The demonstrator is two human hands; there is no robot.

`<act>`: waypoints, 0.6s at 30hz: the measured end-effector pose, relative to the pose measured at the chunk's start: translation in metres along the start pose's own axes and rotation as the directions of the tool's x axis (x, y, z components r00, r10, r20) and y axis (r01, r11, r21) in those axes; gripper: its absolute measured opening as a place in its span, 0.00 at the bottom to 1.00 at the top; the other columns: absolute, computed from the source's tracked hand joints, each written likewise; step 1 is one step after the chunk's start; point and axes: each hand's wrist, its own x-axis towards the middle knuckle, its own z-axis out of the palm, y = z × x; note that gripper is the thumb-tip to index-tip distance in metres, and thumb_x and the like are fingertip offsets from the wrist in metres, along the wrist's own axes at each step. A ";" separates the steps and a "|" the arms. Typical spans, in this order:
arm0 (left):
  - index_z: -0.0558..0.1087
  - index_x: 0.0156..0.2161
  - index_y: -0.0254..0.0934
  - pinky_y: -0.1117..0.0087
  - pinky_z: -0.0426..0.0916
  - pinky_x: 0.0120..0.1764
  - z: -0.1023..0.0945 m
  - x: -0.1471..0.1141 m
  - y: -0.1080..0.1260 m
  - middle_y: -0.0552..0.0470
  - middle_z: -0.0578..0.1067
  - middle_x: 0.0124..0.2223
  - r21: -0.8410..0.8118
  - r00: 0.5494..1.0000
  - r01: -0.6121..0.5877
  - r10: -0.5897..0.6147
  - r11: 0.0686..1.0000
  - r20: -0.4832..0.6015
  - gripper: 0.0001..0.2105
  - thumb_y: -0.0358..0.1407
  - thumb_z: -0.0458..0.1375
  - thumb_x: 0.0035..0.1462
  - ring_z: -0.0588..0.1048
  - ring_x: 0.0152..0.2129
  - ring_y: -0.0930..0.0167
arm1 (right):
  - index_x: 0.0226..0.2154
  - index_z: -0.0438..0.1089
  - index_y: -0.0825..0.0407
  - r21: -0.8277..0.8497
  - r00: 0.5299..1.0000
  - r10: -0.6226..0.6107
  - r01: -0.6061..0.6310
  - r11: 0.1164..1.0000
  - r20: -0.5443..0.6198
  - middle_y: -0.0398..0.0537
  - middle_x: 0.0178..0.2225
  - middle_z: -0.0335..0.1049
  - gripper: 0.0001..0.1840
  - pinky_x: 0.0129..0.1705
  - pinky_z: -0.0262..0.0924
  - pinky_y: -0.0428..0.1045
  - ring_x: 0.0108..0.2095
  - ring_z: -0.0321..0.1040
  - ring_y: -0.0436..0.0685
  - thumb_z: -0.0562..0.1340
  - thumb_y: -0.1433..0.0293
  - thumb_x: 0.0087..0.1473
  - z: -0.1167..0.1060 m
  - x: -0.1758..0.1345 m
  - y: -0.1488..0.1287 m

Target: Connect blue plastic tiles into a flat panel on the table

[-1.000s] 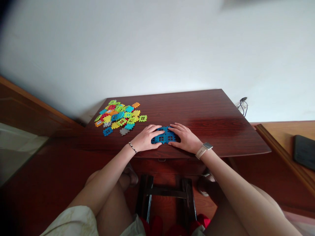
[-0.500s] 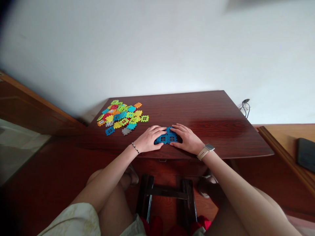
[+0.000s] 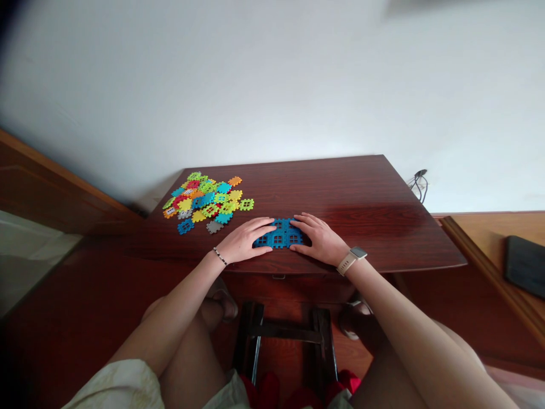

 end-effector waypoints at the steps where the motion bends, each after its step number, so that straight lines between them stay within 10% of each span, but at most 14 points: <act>1: 0.71 0.67 0.41 0.48 0.66 0.71 -0.001 0.000 0.000 0.41 0.69 0.71 0.000 1.000 0.002 -0.002 1.000 -0.001 0.27 0.47 0.64 0.68 0.69 0.69 0.57 | 0.72 0.65 0.46 -0.001 1.000 0.000 0.000 1.000 0.001 0.57 0.72 0.63 0.40 0.74 0.55 0.72 0.73 0.56 0.74 0.67 0.48 0.64 0.000 0.000 0.000; 18: 0.77 0.64 0.40 0.51 0.70 0.68 0.007 0.000 -0.004 0.42 0.74 0.68 0.043 0.999 -0.025 0.026 0.999 -0.040 0.23 0.48 0.62 0.70 0.73 0.66 0.58 | 0.71 0.65 0.48 -0.009 1.000 0.002 -0.002 1.000 -0.009 0.58 0.72 0.63 0.39 0.74 0.55 0.71 0.74 0.56 0.73 0.66 0.47 0.65 0.002 -0.001 0.002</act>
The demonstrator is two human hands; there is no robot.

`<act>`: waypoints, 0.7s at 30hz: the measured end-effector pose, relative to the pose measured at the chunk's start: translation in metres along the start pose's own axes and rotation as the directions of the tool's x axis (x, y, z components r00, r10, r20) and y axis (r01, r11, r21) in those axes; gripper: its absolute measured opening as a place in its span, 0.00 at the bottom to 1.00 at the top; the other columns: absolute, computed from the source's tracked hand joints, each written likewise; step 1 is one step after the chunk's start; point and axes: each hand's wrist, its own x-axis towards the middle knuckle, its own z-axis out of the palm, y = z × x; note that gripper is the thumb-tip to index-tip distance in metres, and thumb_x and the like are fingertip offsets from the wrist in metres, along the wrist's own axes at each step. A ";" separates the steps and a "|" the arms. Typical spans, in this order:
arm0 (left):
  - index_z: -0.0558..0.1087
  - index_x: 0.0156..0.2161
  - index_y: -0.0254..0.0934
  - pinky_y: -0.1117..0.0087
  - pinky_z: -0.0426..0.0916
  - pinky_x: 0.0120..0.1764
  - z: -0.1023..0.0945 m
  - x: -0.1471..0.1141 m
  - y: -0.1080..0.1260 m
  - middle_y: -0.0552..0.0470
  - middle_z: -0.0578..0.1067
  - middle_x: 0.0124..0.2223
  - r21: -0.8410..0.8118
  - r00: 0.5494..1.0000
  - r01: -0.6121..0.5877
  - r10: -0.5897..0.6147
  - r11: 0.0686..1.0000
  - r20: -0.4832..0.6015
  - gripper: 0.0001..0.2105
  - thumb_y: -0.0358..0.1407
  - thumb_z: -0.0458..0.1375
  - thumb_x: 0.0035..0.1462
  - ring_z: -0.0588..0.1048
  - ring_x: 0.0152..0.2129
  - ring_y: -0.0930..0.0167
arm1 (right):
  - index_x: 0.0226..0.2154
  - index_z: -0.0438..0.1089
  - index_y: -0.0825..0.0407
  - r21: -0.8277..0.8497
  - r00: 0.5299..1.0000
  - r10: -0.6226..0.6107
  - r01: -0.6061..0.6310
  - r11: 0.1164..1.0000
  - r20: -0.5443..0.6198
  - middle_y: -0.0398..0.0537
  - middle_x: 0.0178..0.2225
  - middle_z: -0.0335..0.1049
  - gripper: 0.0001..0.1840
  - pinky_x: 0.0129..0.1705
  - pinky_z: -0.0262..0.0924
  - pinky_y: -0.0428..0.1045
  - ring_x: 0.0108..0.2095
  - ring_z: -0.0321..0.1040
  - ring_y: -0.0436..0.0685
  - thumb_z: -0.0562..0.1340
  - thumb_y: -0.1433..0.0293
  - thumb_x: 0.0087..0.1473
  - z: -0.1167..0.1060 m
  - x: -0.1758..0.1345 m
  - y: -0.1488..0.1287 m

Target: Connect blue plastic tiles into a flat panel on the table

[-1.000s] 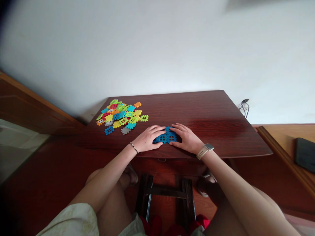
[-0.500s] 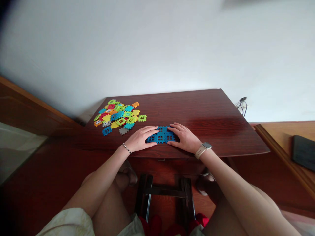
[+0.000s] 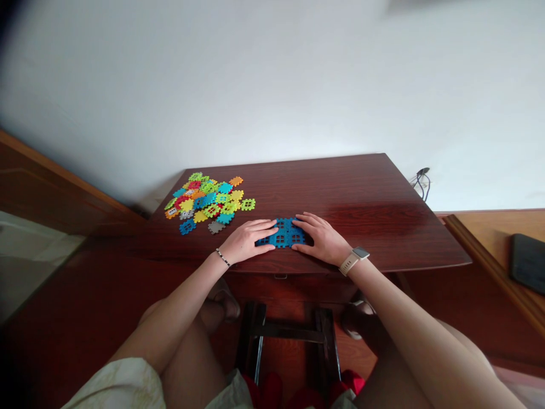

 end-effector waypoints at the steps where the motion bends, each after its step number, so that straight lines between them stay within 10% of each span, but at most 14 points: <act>1: 0.77 0.64 0.40 0.51 0.70 0.68 0.000 0.000 0.000 0.42 0.74 0.68 0.003 1.000 -0.001 0.001 1.000 0.001 0.23 0.48 0.62 0.70 0.73 0.66 0.58 | 0.71 0.65 0.48 -0.001 1.000 0.000 0.000 1.000 0.001 0.58 0.72 0.63 0.39 0.74 0.55 0.71 0.74 0.56 0.73 0.66 0.47 0.65 0.000 0.000 0.000; 21: 0.76 0.62 0.39 0.53 0.72 0.67 0.003 -0.006 0.022 0.41 0.73 0.68 -0.027 0.997 0.064 -0.065 0.998 -0.042 0.18 0.40 0.62 0.71 0.74 0.65 0.60 | 0.71 0.65 0.45 0.004 1.000 0.006 -0.006 1.000 0.004 0.56 0.72 0.63 0.39 0.74 0.56 0.72 0.74 0.56 0.73 0.66 0.48 0.65 -0.002 0.001 -0.003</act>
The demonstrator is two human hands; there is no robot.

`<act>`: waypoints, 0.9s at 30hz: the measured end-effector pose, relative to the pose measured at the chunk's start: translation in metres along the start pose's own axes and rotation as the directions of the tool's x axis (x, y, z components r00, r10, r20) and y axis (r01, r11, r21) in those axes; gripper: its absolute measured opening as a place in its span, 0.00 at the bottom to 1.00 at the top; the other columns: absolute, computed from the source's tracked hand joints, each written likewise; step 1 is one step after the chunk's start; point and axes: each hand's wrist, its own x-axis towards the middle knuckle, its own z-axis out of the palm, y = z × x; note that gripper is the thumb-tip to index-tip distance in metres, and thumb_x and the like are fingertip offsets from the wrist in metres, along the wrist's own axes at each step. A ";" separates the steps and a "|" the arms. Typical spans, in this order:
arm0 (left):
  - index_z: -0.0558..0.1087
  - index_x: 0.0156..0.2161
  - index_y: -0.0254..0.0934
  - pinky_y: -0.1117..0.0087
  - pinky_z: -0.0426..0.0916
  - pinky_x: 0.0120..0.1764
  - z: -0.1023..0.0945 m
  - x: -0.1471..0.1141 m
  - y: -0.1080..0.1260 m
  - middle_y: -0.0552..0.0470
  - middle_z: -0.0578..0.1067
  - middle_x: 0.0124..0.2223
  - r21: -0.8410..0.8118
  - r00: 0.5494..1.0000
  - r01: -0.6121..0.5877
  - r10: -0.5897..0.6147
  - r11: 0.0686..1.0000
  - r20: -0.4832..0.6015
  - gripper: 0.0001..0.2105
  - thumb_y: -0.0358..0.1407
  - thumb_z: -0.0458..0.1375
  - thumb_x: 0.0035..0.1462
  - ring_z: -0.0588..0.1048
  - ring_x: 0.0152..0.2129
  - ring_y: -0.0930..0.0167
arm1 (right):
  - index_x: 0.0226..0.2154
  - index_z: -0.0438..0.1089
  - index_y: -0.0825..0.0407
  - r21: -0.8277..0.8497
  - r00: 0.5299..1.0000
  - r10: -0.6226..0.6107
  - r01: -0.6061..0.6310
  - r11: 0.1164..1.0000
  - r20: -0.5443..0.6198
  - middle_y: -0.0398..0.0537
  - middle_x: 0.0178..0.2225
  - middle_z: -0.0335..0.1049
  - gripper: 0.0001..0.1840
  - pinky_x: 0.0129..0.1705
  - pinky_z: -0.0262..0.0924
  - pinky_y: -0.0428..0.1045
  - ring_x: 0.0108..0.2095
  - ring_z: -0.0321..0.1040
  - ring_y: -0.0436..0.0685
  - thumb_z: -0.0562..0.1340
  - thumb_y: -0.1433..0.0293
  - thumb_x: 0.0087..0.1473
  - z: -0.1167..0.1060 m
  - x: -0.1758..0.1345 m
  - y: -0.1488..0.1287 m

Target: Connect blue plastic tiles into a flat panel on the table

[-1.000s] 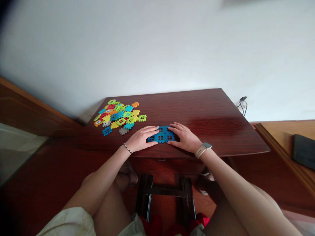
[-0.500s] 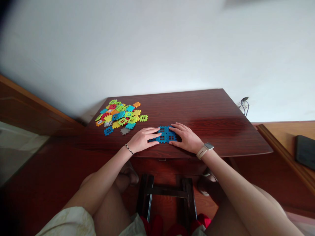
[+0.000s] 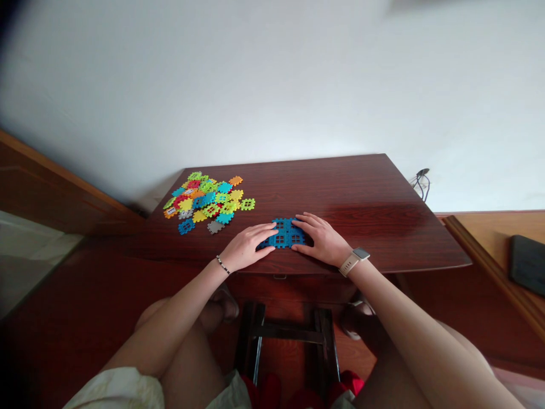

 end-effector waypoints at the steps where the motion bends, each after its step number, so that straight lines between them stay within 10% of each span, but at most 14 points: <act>1: 0.76 0.62 0.38 0.53 0.72 0.67 -0.001 0.000 0.000 0.41 0.73 0.68 -0.004 1.000 0.001 -0.001 1.000 0.001 0.19 0.41 0.63 0.71 0.74 0.65 0.60 | 0.71 0.65 0.45 0.000 1.000 0.000 0.000 1.000 0.000 0.56 0.72 0.63 0.39 0.74 0.56 0.72 0.74 0.56 0.73 0.66 0.48 0.65 0.000 0.000 0.000; 27: 0.75 0.64 0.45 0.48 0.69 0.67 -0.003 -0.001 0.001 0.45 0.75 0.67 0.004 0.998 -0.060 0.060 0.998 0.024 0.17 0.40 0.58 0.74 0.71 0.66 0.59 | 0.72 0.64 0.43 -0.012 1.000 0.005 -0.005 1.000 -0.010 0.56 0.71 0.64 0.39 0.73 0.56 0.73 0.73 0.57 0.73 0.66 0.49 0.64 0.001 0.000 0.000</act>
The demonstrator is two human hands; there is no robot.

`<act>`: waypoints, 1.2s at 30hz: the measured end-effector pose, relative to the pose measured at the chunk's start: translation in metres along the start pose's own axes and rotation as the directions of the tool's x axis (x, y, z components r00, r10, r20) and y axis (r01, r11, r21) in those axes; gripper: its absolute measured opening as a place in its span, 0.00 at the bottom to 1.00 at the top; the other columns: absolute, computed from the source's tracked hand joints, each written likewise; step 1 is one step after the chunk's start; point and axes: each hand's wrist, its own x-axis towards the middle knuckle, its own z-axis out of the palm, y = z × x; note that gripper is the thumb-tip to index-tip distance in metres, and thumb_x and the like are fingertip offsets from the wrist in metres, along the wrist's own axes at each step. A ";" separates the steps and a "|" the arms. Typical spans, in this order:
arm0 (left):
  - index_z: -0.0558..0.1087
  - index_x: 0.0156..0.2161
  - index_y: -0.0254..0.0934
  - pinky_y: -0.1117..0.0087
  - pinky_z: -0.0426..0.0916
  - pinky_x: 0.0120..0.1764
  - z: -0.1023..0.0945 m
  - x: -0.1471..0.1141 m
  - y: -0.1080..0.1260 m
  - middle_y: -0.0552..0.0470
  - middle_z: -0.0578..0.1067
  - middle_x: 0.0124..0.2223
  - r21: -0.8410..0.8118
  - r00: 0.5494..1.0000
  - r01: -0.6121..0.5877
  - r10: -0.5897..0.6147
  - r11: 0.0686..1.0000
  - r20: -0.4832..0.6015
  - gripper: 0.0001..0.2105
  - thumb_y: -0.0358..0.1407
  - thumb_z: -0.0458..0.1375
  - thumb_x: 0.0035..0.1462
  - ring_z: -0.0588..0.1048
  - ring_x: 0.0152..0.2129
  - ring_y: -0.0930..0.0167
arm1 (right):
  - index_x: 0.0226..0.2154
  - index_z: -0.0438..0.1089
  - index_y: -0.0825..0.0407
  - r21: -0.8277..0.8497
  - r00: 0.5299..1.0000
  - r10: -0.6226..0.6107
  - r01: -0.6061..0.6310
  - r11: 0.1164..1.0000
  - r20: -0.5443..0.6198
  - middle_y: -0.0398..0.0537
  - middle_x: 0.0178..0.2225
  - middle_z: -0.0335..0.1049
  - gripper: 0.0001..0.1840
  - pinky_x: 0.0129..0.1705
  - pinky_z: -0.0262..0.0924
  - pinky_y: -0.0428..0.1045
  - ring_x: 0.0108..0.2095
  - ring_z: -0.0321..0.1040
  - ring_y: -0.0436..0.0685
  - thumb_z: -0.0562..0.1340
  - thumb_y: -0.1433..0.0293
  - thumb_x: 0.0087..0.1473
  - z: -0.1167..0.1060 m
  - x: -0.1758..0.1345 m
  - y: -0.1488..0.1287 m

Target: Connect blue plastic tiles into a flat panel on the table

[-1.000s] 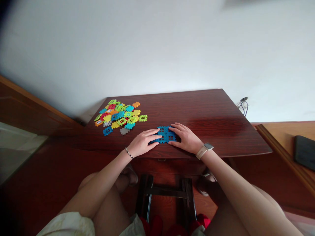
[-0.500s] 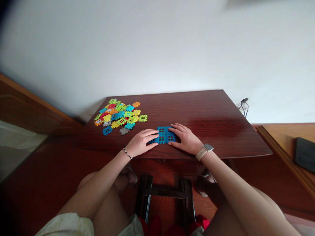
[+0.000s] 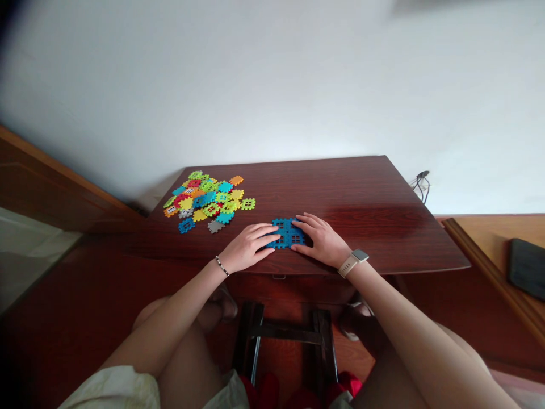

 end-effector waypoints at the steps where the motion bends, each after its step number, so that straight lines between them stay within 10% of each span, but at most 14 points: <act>1: 0.75 0.64 0.44 0.48 0.69 0.67 -0.002 -0.001 -0.004 0.45 0.74 0.67 0.008 1.000 0.007 -0.007 1.000 -0.007 0.17 0.40 0.58 0.74 0.71 0.66 0.58 | 0.72 0.64 0.43 -0.001 1.000 0.000 0.000 1.000 -0.001 0.56 0.71 0.64 0.39 0.73 0.56 0.73 0.73 0.57 0.74 0.66 0.48 0.64 0.000 0.000 0.000; 11: 0.77 0.58 0.40 0.48 0.69 0.67 -0.033 -0.015 -0.067 0.43 0.77 0.61 0.121 0.906 0.359 -0.314 0.926 -0.285 0.14 0.39 0.55 0.73 0.75 0.60 0.57 | 0.71 0.65 0.45 -0.015 1.000 0.008 -0.007 1.000 0.011 0.57 0.71 0.64 0.39 0.73 0.57 0.73 0.73 0.57 0.74 0.65 0.47 0.65 0.001 -0.001 0.002; 25: 0.71 0.63 0.30 0.44 0.68 0.64 -0.062 -0.065 -0.121 0.31 0.73 0.64 0.187 0.466 0.883 -0.760 0.430 -0.454 0.23 0.35 0.55 0.66 0.70 0.63 0.47 | 0.71 0.65 0.46 0.000 1.000 0.010 -0.010 1.000 0.016 0.57 0.72 0.64 0.39 0.73 0.56 0.72 0.73 0.56 0.73 0.65 0.47 0.66 0.000 0.000 0.001; 36: 0.68 0.67 0.31 0.45 0.69 0.59 -0.080 -0.098 -0.119 0.27 0.68 0.65 0.219 0.307 0.946 -0.874 0.239 -0.376 0.29 0.39 0.58 0.63 0.69 0.61 0.41 | 0.71 0.64 0.45 -0.016 1.000 0.016 -0.016 1.000 0.017 0.56 0.72 0.64 0.39 0.73 0.56 0.72 0.73 0.57 0.73 0.65 0.47 0.65 0.002 0.000 0.003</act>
